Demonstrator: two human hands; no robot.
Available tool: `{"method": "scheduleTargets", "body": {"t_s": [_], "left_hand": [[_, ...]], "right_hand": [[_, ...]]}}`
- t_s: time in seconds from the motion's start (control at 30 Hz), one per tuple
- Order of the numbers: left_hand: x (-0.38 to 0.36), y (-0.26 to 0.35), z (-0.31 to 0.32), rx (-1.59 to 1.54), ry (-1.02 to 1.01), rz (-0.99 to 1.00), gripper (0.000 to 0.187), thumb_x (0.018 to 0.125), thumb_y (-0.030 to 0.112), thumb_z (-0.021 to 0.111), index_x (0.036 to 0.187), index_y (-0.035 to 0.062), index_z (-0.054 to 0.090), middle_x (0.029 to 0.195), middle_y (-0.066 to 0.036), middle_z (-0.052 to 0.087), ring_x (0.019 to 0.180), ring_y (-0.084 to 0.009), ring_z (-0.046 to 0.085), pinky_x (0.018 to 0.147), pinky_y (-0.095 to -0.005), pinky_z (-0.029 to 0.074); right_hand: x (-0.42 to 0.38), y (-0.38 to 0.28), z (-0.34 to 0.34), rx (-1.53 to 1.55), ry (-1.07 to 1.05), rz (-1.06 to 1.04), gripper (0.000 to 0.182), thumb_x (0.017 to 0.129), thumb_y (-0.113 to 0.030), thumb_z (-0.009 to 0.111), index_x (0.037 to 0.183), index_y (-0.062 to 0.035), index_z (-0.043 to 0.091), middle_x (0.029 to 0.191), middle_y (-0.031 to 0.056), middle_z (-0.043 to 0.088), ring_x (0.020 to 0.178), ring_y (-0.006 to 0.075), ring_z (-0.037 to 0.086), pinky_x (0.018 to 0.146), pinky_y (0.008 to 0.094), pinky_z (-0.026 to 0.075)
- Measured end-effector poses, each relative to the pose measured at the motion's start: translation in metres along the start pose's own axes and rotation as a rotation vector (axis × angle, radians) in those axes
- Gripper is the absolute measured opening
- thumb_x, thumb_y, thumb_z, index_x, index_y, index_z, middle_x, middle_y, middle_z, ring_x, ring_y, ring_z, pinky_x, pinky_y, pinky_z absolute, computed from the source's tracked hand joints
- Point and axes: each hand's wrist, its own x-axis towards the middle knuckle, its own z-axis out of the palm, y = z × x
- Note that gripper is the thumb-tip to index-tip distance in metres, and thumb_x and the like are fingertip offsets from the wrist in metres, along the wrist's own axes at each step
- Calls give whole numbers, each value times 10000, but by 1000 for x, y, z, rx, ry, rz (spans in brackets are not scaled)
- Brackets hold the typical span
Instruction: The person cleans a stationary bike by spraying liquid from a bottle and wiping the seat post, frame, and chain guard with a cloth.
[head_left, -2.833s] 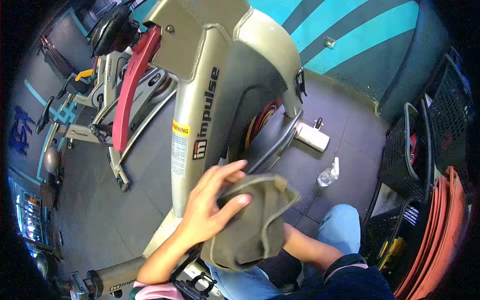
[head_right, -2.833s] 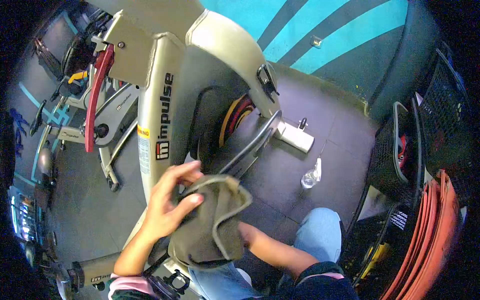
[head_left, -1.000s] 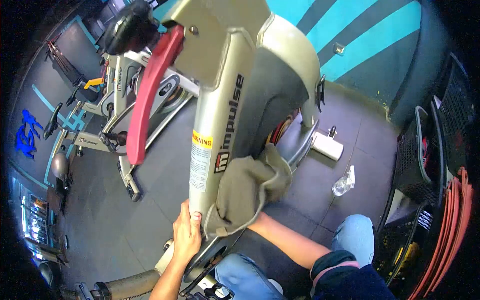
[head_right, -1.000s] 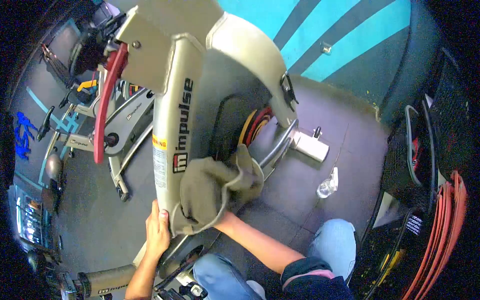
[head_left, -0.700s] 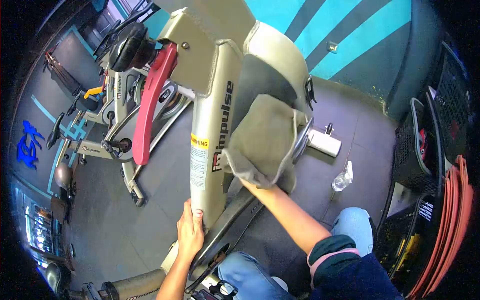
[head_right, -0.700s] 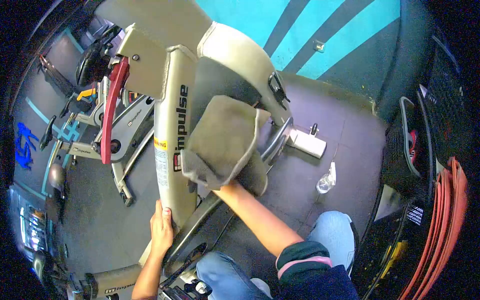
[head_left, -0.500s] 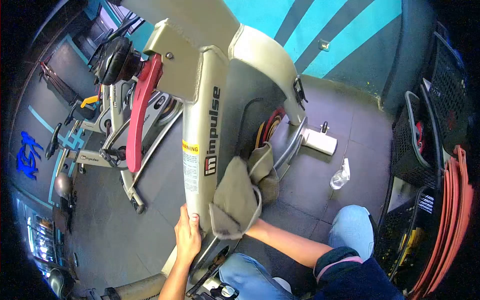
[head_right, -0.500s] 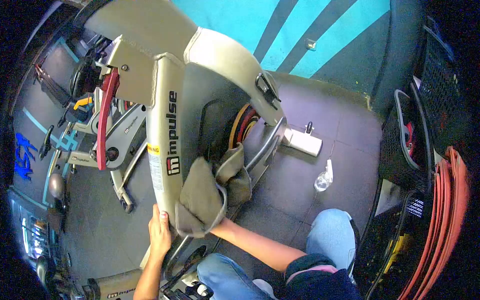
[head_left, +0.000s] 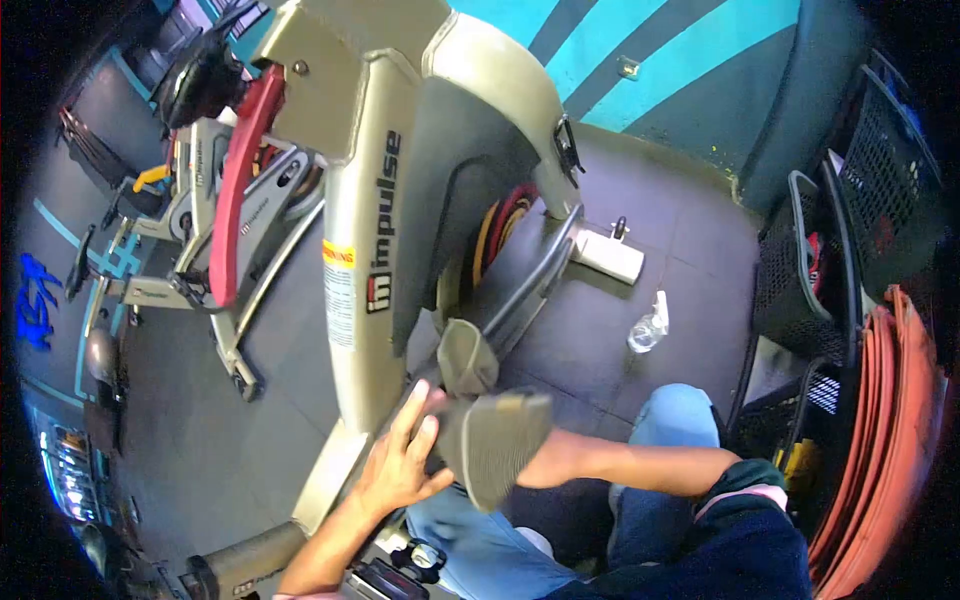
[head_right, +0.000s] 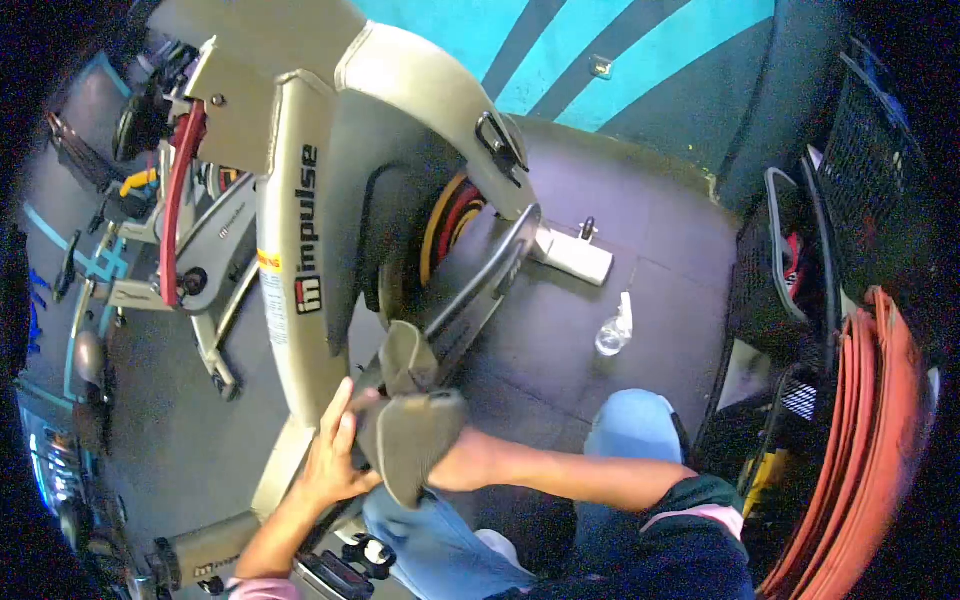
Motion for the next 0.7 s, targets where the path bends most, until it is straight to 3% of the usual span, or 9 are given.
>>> {"method": "scheduleTargets", "body": {"t_s": [0.07,0.13,0.2,0.23,0.33,0.47,0.53,0.63,0.7], "left_hand": [[1,7,-1,-82,-235,-131,752,662,48,724,1361,147,466,1215,-119,573,997,-275,629,702,-363,572],[8,22,-11,10,-261,-134,489,673,36,671,1154,115,633,984,-58,631,854,-228,637,664,-330,559],[7,25,-27,16,-234,-169,338,657,26,611,982,89,677,874,-56,617,776,-238,623,648,-333,547],[8,31,-36,-15,-200,-262,294,616,-8,540,869,71,666,829,-64,618,767,-242,626,666,-341,544],[-17,42,-66,-191,-108,-553,304,582,-30,475,827,27,646,793,-113,616,770,-259,633,713,-350,523],[-39,85,-78,-321,-139,-801,301,598,-68,486,840,20,643,866,-124,637,863,-283,641,774,-353,515],[-45,104,-67,-367,-278,-779,374,598,-77,497,922,58,626,1024,-103,631,950,-285,632,784,-348,524],[-42,127,-35,-495,-424,-812,407,660,-52,525,1025,122,569,1239,-39,561,1007,-277,621,749,-354,549],[-38,138,-12,-332,-436,-881,367,665,-58,520,992,99,579,1223,-44,583,1019,-273,622,789,-363,548]], "right_hand": [[-2,-7,-33,180,-201,138,250,857,-140,593,1086,-39,585,1076,152,606,1041,281,572,903,415,441],[-8,7,-80,169,-705,433,300,876,-158,609,1151,-40,603,1110,145,643,1037,240,600,923,379,457],[-44,39,-126,197,-353,443,309,894,-160,607,1168,-20,624,1127,123,664,1089,227,599,963,342,454],[-65,49,-150,217,-64,635,287,881,-128,616,1149,-29,635,1126,99,667,1074,194,607,929,335,468],[-160,118,-212,-260,784,707,264,815,-95,676,1070,-35,643,1009,73,662,936,162,615,851,290,478],[-276,207,-226,-377,727,1007,807,689,-169,819,1376,-25,420,1189,182,578,1128,261,550,978,384,427],[-296,240,-211,-377,555,954,1112,612,-170,868,1495,-42,203,1441,236,351,1355,326,336,1105,415,298],[-247,227,-188,-372,527,969,1183,566,-167,884,1501,-38,170,1472,206,321,1368,319,311,1112,391,286],[-247,259,-190,-203,612,778,1037,631,-95,831,1478,-29,237,1409,167,410,1295,281,406,1086,369,325]]}}
